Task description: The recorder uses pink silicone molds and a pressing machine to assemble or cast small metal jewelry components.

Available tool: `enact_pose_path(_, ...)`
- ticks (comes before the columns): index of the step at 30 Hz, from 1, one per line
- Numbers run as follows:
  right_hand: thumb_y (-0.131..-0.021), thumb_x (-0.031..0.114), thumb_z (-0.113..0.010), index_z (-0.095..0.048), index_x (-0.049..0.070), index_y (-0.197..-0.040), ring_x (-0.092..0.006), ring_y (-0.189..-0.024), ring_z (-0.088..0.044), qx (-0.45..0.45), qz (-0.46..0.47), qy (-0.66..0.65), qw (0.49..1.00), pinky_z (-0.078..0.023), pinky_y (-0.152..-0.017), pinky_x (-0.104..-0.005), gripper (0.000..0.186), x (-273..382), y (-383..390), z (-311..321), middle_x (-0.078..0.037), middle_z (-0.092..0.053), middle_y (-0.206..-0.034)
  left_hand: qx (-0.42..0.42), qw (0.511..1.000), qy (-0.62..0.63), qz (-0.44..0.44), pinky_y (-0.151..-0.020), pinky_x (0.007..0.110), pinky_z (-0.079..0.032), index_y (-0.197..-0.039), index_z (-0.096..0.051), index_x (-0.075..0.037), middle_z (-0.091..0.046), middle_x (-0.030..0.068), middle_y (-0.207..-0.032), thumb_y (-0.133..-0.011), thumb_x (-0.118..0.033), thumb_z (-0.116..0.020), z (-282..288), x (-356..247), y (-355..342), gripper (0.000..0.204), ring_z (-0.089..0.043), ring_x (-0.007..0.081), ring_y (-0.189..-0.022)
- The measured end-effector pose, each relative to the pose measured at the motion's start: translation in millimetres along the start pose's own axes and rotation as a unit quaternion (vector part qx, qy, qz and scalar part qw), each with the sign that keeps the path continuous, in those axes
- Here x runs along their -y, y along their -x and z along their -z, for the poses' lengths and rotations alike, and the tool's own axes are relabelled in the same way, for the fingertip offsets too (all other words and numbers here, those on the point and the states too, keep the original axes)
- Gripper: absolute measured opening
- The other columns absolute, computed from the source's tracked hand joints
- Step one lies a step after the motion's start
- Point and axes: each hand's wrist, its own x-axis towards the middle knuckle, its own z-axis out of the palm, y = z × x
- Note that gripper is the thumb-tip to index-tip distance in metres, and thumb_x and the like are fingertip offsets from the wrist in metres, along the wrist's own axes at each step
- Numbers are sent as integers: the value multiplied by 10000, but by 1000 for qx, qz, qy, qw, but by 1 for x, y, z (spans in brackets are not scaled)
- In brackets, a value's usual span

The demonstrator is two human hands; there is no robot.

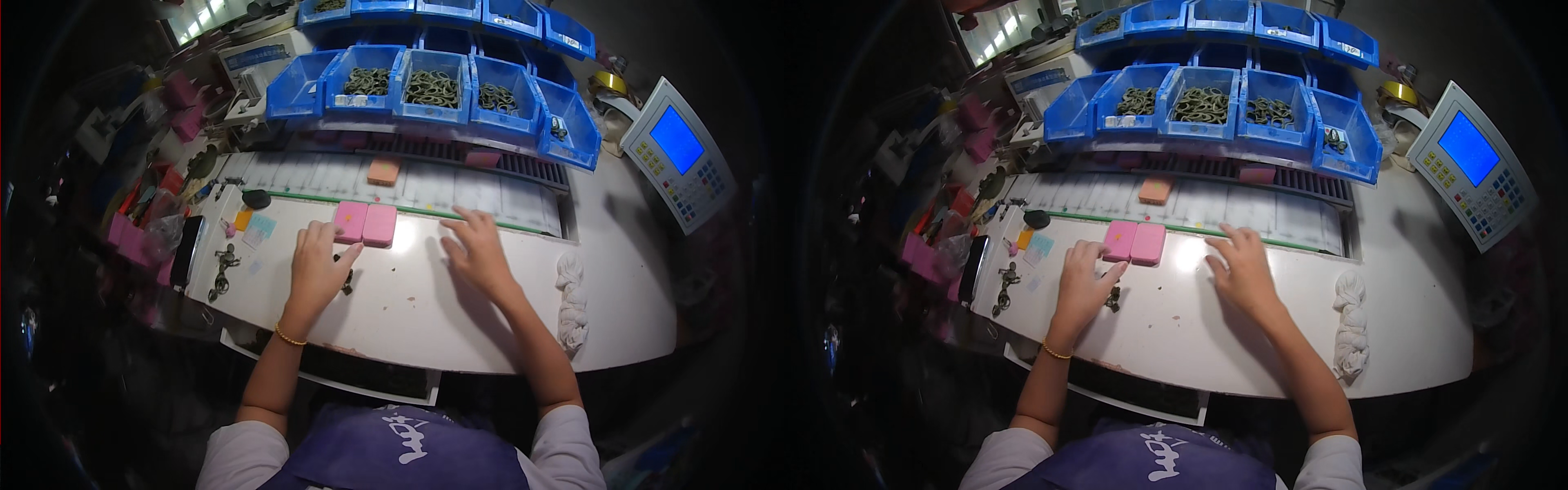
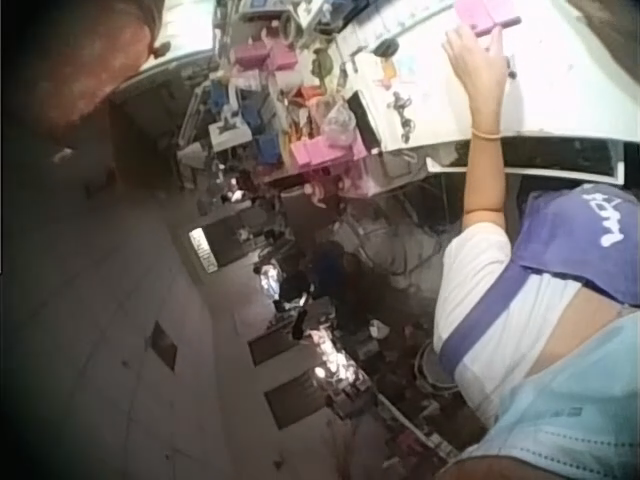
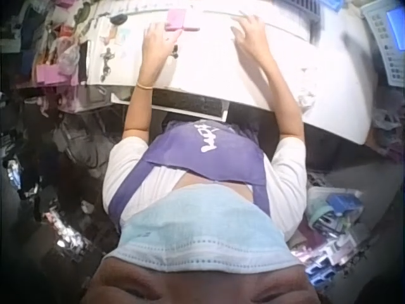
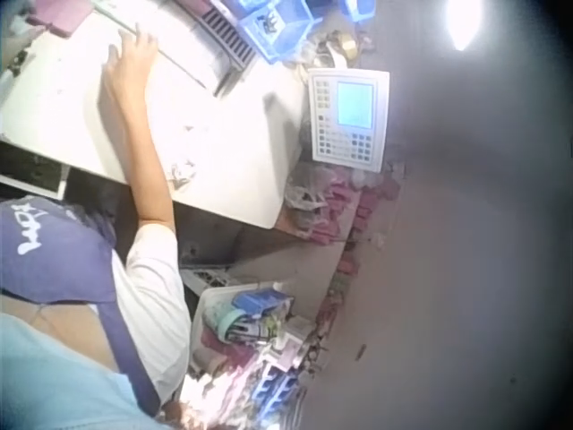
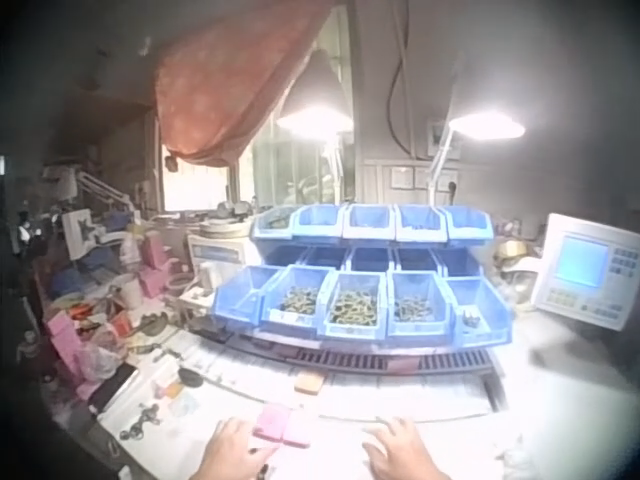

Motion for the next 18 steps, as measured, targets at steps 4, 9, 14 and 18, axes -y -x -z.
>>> enact_pose_path(4,-773,197,-784,-443,70,-1426,-386,-1234,-464,73,54,-190,978,-377,-1078,-463,748,32,-19,-34,-195,-529,-1342,-57,995,68,-35,-860,418,-463,-1016,-632,-6,-619,143,-1001,-867,-191,-713,-16,-2,16,251,-571,317,-953)
enact_pose_path(9,-688,235,-831,-429,38,-1416,-385,-1142,-518,36,52,-65,996,-411,-1003,-468,855,38,-41,-61,-210,-546,-1247,7,971,235,50,-813,408,-489,-1087,-630,-2,-628,148,-1016,-857,-170,-708,-27,-28,46,295,-597,304,-881)
enact_pose_path(14,-713,176,-815,-448,81,-1405,-368,-1040,-565,49,14,-42,998,-477,-917,-446,790,70,11,-23,-172,-535,-1211,-27,974,225,1,-651,288,-478,-1265,-584,0,-609,100,-1068,-805,-176,-780,-49,-42,66,530,-504,132,-663)
enact_pose_path(18,-757,34,-742,-449,104,-1404,-342,-978,-601,-9,133,16,991,-541,-820,-402,714,80,58,9,-147,-525,-1213,127,924,354,65,-617,271,-499,-1276,-581,-4,-600,86,-1097,-736,-128,-828,-46,-60,66,606,-558,120,-677)
